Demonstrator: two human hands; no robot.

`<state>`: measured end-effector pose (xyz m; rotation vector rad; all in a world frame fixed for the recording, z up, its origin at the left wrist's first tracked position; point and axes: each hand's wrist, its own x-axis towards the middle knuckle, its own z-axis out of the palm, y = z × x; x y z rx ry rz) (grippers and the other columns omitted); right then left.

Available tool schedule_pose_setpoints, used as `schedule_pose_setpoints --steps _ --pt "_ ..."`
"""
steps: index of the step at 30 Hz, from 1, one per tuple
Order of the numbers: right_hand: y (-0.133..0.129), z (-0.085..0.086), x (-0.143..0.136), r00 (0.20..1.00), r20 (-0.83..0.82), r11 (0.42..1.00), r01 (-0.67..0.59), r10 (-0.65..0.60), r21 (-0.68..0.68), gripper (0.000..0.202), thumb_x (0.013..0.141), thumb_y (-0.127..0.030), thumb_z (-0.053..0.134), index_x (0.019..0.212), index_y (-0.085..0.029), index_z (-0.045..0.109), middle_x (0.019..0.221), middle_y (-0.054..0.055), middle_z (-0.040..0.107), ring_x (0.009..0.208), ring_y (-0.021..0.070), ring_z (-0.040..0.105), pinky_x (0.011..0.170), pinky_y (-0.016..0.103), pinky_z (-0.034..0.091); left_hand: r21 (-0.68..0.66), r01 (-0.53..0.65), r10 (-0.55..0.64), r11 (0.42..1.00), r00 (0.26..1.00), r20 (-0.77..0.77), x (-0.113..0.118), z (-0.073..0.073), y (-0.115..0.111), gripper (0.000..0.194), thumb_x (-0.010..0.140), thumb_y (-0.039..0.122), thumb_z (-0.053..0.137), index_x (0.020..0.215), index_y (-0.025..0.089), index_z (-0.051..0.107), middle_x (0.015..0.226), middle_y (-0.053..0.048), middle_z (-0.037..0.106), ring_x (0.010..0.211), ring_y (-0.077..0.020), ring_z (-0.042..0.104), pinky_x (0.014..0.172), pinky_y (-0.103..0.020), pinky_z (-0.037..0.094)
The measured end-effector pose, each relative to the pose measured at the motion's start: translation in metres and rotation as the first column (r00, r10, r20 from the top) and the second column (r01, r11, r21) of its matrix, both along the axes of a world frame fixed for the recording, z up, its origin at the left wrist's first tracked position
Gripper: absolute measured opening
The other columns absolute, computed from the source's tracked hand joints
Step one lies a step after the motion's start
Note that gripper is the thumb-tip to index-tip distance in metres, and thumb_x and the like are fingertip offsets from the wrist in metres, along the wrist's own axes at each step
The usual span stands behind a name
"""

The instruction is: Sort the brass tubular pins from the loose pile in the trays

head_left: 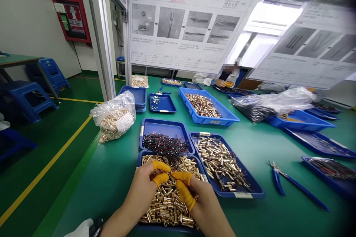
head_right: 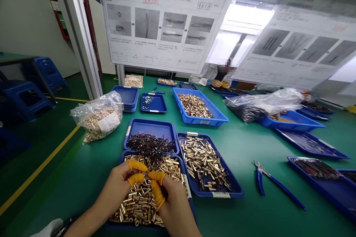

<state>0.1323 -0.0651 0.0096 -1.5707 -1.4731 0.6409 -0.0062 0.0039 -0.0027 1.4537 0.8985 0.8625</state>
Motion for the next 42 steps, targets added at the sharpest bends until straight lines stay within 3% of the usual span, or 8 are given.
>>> schedule_pose_setpoints --steps 4,14,18,22,28,34,37,42 --pt "0.000 -0.001 0.001 1.000 0.030 1.000 -0.002 0.003 -0.008 0.025 0.080 -0.030 0.047 0.073 -0.016 0.067 0.053 0.002 0.056 0.046 0.0151 0.046 0.043 0.024 0.031 0.030 0.010 -0.010 0.999 1.000 0.016 0.000 0.000 -0.001 0.018 0.068 0.010 0.056 0.077 0.021 0.067 0.079 -0.001 0.061 0.073 -0.0172 0.057 0.066 -0.025 0.044" --pt "0.000 -0.002 -0.001 0.999 0.031 1.000 0.008 -0.007 -0.028 0.026 0.077 -0.029 0.046 0.075 -0.015 0.068 0.050 -0.001 0.050 0.044 0.0121 0.036 0.042 0.024 0.023 0.038 0.019 -0.019 0.999 1.000 -0.001 0.000 0.004 -0.001 0.018 0.069 0.009 0.055 0.077 0.020 0.067 0.080 -0.001 0.062 0.076 -0.0185 0.058 0.068 -0.026 0.046" --pt "0.000 -0.006 0.001 0.999 0.043 1.000 0.012 -0.012 -0.010 0.025 0.081 -0.033 0.044 0.068 -0.017 0.060 0.049 -0.004 0.043 0.043 0.0114 0.034 0.042 0.024 0.022 0.147 0.035 -0.031 0.989 0.999 -0.031 -0.001 0.004 -0.002 0.021 0.069 0.007 0.052 0.075 0.021 0.066 0.082 -0.002 0.062 0.078 -0.0189 0.058 0.068 -0.026 0.045" --pt "0.000 -0.010 0.004 0.999 -0.043 1.000 -0.006 0.007 0.012 0.016 0.084 -0.033 0.043 0.075 -0.021 0.049 0.056 -0.004 0.046 0.047 0.0126 0.040 0.043 0.023 0.029 0.258 0.117 -0.088 0.959 0.989 -0.123 -0.003 0.002 -0.002 0.028 0.071 0.004 0.048 0.077 0.022 0.068 0.082 -0.002 0.065 0.080 -0.0193 0.058 0.070 -0.025 0.043" --pt "-0.002 -0.012 0.009 0.996 -0.027 0.996 -0.082 0.083 0.019 0.018 0.085 -0.032 0.044 0.071 -0.021 0.045 0.058 -0.003 0.049 0.049 0.0122 0.040 0.044 0.022 0.030 0.225 0.242 -0.179 0.944 0.947 -0.266 -0.005 0.001 -0.004 0.022 0.075 0.007 0.048 0.083 0.020 0.064 0.083 -0.003 0.067 0.079 -0.0200 0.061 0.067 -0.024 0.043" --pt "-0.002 -0.014 0.004 0.983 -0.149 0.991 -0.114 0.102 -0.073 0.024 0.081 -0.040 0.053 0.068 -0.022 0.045 0.056 -0.004 0.047 0.050 0.0120 0.044 0.044 0.021 0.032 0.305 0.361 -0.222 0.881 0.886 -0.408 -0.008 -0.002 -0.006 0.024 0.068 0.000 0.043 0.069 0.019 0.057 0.073 -0.002 0.064 0.069 -0.0185 0.058 0.059 -0.023 0.040" --pt "-0.001 -0.007 0.002 0.919 -0.370 0.973 -0.196 0.139 -0.121 0.027 0.080 -0.047 0.054 0.075 -0.022 0.046 0.055 -0.007 0.046 0.044 0.0098 0.044 0.044 0.021 0.033 0.273 0.321 -0.219 0.907 0.913 -0.344 -0.007 0.000 -0.006 0.026 0.067 -0.001 0.041 0.071 0.020 0.057 0.074 -0.001 0.063 0.071 -0.0182 0.058 0.061 -0.023 0.041" --pt "0.003 -0.001 0.002 0.612 -0.784 0.939 -0.323 0.108 -0.122 0.032 0.076 -0.051 0.058 0.084 -0.021 0.052 0.057 -0.006 0.052 0.046 0.0091 0.051 0.054 0.024 0.039 0.120 0.277 -0.252 0.953 0.949 -0.191 -0.006 0.008 -0.004 0.026 0.068 0.001 0.039 0.075 0.019 0.057 0.077 -0.002 0.062 0.072 -0.0174 0.059 0.063 -0.023 0.045"
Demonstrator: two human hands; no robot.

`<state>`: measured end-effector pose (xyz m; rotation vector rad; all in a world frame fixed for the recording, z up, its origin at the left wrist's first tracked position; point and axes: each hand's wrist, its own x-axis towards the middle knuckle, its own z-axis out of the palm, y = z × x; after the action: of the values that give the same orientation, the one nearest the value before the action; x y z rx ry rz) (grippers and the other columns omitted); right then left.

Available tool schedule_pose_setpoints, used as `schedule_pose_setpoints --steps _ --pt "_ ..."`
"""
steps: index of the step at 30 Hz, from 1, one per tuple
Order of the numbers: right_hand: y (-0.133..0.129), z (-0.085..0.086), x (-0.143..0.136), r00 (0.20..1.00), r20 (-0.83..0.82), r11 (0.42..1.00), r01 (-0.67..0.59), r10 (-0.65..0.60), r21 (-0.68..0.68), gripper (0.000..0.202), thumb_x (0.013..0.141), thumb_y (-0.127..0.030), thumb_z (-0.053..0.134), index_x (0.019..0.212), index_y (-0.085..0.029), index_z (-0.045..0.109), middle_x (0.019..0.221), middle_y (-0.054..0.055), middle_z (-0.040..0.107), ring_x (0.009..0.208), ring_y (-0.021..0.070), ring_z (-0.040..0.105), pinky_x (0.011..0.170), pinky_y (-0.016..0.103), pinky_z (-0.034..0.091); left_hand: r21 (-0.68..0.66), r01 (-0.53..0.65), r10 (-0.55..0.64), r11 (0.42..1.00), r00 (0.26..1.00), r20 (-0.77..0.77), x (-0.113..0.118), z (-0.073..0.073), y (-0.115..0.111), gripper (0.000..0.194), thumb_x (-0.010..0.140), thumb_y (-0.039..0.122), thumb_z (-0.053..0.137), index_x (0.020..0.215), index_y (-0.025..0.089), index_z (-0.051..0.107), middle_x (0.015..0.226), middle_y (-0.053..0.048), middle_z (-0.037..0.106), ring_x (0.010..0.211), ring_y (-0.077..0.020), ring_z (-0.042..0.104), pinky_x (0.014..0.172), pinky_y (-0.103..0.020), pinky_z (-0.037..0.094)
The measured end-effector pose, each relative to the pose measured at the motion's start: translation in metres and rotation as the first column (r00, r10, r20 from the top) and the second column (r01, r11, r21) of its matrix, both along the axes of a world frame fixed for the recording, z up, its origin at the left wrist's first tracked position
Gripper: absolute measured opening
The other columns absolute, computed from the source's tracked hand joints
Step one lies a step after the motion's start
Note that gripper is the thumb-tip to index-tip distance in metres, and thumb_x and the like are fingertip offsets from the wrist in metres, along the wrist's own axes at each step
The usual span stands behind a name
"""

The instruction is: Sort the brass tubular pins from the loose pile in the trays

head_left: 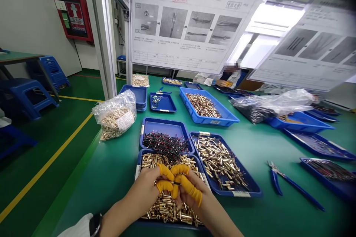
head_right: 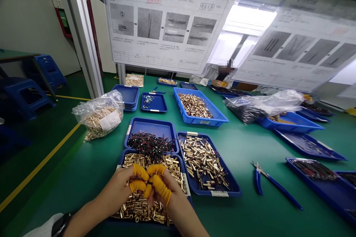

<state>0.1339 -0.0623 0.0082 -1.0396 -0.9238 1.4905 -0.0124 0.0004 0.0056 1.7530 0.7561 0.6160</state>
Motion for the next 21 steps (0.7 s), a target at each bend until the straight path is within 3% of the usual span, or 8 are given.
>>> schedule_pose_setpoints --steps 3,7,10,14,18,21 --pt "0.003 -0.004 -0.004 0.995 -0.096 0.999 -0.021 0.017 -0.041 0.031 0.074 -0.048 0.064 0.079 -0.020 0.053 0.061 -0.003 0.055 0.045 0.0069 0.047 0.047 0.019 0.036 -0.008 0.025 -0.025 1.000 0.999 -0.025 -0.001 0.001 0.002 0.024 0.068 0.001 0.040 0.070 0.018 0.056 0.070 0.000 0.060 0.065 -0.0154 0.056 0.059 -0.022 0.043" --pt "0.005 -0.009 -0.010 0.995 -0.096 0.999 0.007 -0.010 -0.031 0.032 0.076 -0.049 0.061 0.079 -0.019 0.050 0.060 -0.004 0.056 0.040 0.0036 0.043 0.041 0.015 0.031 -0.050 0.058 -0.057 0.997 0.998 0.033 0.001 -0.001 0.006 0.025 0.064 0.000 0.040 0.065 0.018 0.057 0.065 0.002 0.059 0.063 -0.0135 0.054 0.058 -0.020 0.043" --pt "0.005 -0.010 -0.011 0.999 -0.013 0.999 0.050 -0.050 -0.019 0.033 0.074 -0.048 0.064 0.076 -0.019 0.048 0.060 -0.005 0.056 0.036 0.0017 0.039 0.036 0.013 0.028 -0.145 0.112 -0.100 0.983 0.991 0.085 0.005 0.000 0.008 0.025 0.062 0.000 0.039 0.064 0.017 0.057 0.060 0.003 0.057 0.058 -0.0124 0.054 0.053 -0.019 0.042" --pt "0.004 -0.015 -0.009 0.989 0.134 0.994 0.069 -0.057 -0.086 0.036 0.070 -0.049 0.066 0.076 -0.020 0.045 0.061 -0.005 0.058 0.033 0.0006 0.036 0.030 0.011 0.027 -0.233 0.139 -0.135 0.962 0.990 0.032 0.009 0.004 0.007 0.024 0.060 0.000 0.039 0.064 0.016 0.056 0.058 0.003 0.054 0.057 -0.0127 0.054 0.052 -0.019 0.041" --pt "0.003 -0.019 -0.012 0.986 0.148 0.979 0.096 -0.070 -0.177 0.042 0.067 -0.053 0.066 0.081 -0.021 0.045 0.059 -0.005 0.060 0.033 0.0016 0.039 0.031 0.011 0.027 -0.139 0.048 -0.066 0.989 0.989 -0.130 0.010 0.002 0.005 0.020 0.063 0.003 0.042 0.067 0.018 0.055 0.071 0.001 0.058 0.073 -0.0169 0.053 0.064 -0.025 0.041" --pt "-0.002 -0.012 -0.005 0.979 0.157 0.966 0.159 -0.128 -0.203 0.042 0.067 -0.055 0.065 0.089 -0.023 0.048 0.060 -0.005 0.062 0.038 0.0038 0.045 0.039 0.014 0.034 -0.070 0.012 -0.027 0.997 0.975 -0.221 0.010 0.000 0.005 0.015 0.067 0.006 0.047 0.073 0.019 0.053 0.080 -0.001 0.060 0.082 -0.0190 0.052 0.073 -0.028 0.039"
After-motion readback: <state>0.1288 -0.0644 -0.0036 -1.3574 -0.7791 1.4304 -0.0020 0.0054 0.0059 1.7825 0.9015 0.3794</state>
